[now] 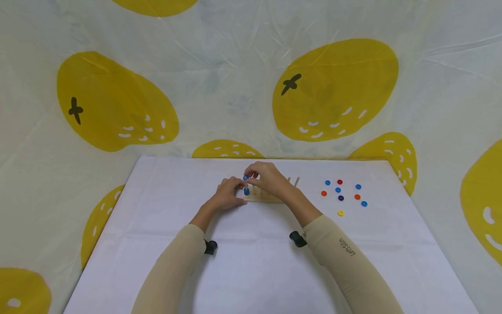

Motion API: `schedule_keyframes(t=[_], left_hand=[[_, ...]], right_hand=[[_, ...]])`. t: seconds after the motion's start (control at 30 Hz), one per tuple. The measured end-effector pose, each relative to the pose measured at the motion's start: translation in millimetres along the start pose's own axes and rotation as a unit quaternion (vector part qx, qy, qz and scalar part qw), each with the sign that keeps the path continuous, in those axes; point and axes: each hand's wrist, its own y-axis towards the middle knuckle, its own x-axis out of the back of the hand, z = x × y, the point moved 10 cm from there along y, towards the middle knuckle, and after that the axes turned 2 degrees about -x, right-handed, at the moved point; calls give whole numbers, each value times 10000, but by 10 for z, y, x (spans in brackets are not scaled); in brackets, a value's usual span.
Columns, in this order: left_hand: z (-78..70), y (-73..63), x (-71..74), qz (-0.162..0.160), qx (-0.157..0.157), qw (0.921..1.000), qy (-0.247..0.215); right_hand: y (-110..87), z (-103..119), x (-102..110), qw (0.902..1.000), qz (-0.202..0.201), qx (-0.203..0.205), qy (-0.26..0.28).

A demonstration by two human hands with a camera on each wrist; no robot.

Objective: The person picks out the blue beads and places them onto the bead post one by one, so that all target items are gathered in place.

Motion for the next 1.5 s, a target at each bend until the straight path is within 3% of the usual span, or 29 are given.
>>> schedule_keyframes(t=[0.63,0.9,1.23,1.5], left_hand=[[-6,-5,7,-56,14,10000,80],[1,9,0,-49,17,9998,175],[23,11,-22,-11,90,9998,149],[-6,-4,-4,-70,39,9999,138]], right_hand=[[-65,-39,69,9995,38,-245,186],[-171,-25,230,9997,-226,-44,88],[-416,-193,506,9978,-580,-318,59],[-748,-421,796,9933,-1105,-323,-43]])
